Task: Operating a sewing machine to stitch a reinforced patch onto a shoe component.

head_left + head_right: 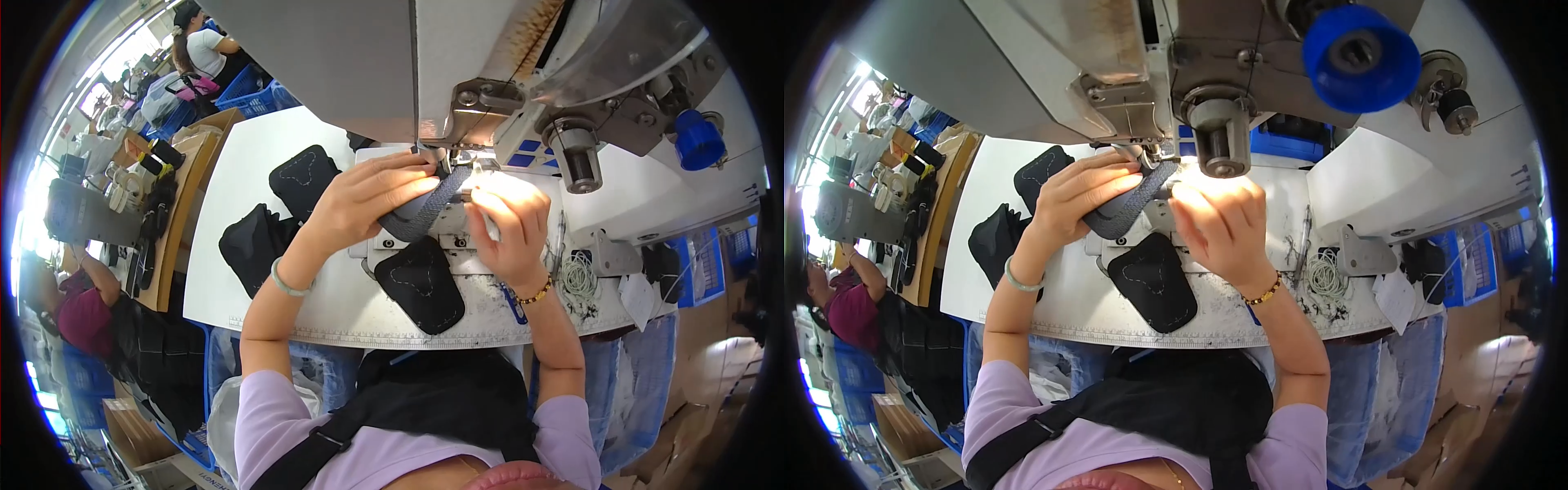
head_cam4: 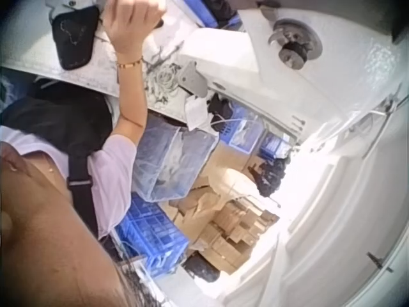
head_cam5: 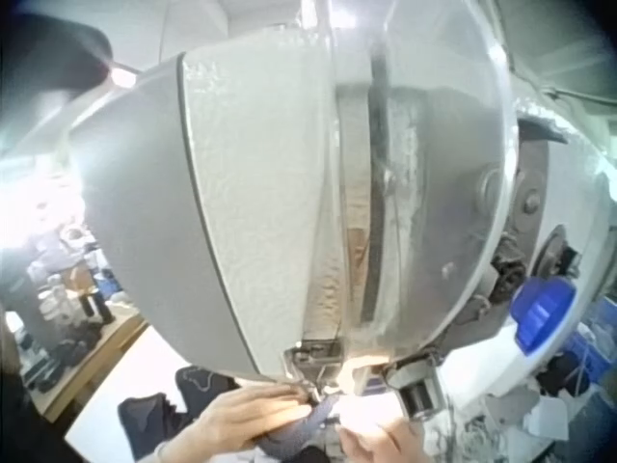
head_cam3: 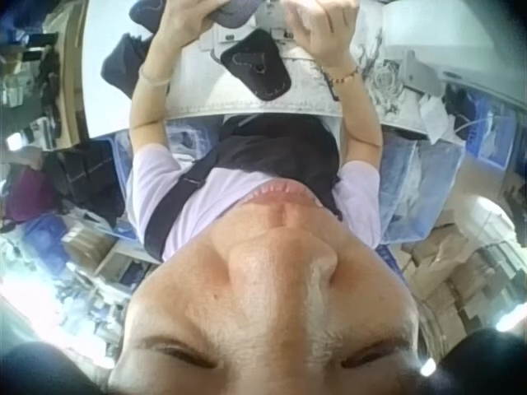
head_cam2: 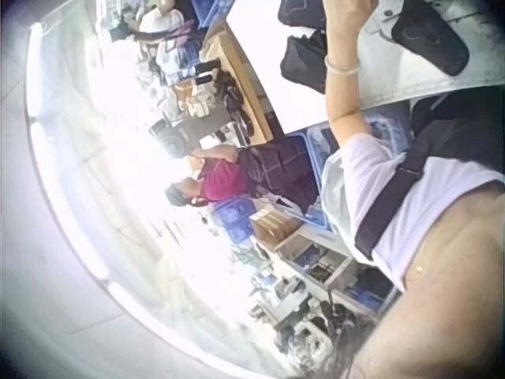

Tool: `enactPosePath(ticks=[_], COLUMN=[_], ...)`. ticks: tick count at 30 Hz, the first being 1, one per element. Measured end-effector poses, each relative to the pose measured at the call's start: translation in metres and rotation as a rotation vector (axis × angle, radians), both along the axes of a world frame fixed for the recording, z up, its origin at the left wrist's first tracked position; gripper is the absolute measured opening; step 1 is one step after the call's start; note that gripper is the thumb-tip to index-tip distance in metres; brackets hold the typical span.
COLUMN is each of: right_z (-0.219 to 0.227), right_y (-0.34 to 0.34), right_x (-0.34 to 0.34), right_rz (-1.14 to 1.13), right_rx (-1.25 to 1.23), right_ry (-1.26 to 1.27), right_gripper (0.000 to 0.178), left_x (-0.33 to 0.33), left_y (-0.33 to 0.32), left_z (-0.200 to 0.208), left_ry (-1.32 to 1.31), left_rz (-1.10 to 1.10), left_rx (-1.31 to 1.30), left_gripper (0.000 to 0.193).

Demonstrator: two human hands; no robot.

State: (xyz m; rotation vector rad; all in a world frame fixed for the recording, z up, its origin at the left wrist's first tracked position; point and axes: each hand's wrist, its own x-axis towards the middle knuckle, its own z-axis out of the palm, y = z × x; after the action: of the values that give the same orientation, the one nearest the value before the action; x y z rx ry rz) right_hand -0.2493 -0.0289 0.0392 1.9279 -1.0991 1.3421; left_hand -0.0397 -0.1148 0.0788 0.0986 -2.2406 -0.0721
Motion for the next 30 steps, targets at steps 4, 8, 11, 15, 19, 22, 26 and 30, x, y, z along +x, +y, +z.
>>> enactPosePath(ticks=[4, 8, 11, 15, 19, 22, 26, 30], right_z=[-0.009, -0.015, -0.009, -0.001, 0.001, 0.002, 0.004, 0.007], right_y=[0.0, 0.004, 0.005, 0.007, 0.008, 0.007, 0.006, 0.004], right_x=[0.009, 0.005, -0.005, -0.008, -0.008, -0.006, -0.007, -0.008], right_rz=[0.159, 0.239, 0.244, 0.273, 0.27, 0.266, 0.256, 0.225], right_rx=[-0.171, -0.117, -0.085, -0.048, -0.012, -0.018, 0.004, 0.035], right_ry=[0.061, 0.061, 0.084, 0.105, 0.12, 0.119, 0.116, 0.109], right_gripper=[0.033, 0.043, 0.038, 0.03, 0.024, 0.025, 0.025, 0.024], left_x=[-0.002, -0.015, -0.025, -0.03, -0.027, -0.027, -0.029, -0.031], left_y=[0.02, 0.039, 0.059, 0.066, 0.059, 0.055, 0.046, 0.041], left_z=[0.006, 0.004, 0.007, 0.003, -0.007, -0.009, -0.015, -0.018], left_ry=[-0.092, -0.094, -0.156, -0.139, -0.054, -0.001, 0.055, 0.077], left_rz=[0.102, 0.202, 0.418, 0.467, 0.445, 0.414, 0.389, 0.389], left_rx=[-0.153, -0.243, -0.331, -0.282, -0.231, -0.234, -0.243, -0.237], left_gripper=[0.04, 0.038, 0.038, 0.037, 0.036, 0.035, 0.033, 0.034])
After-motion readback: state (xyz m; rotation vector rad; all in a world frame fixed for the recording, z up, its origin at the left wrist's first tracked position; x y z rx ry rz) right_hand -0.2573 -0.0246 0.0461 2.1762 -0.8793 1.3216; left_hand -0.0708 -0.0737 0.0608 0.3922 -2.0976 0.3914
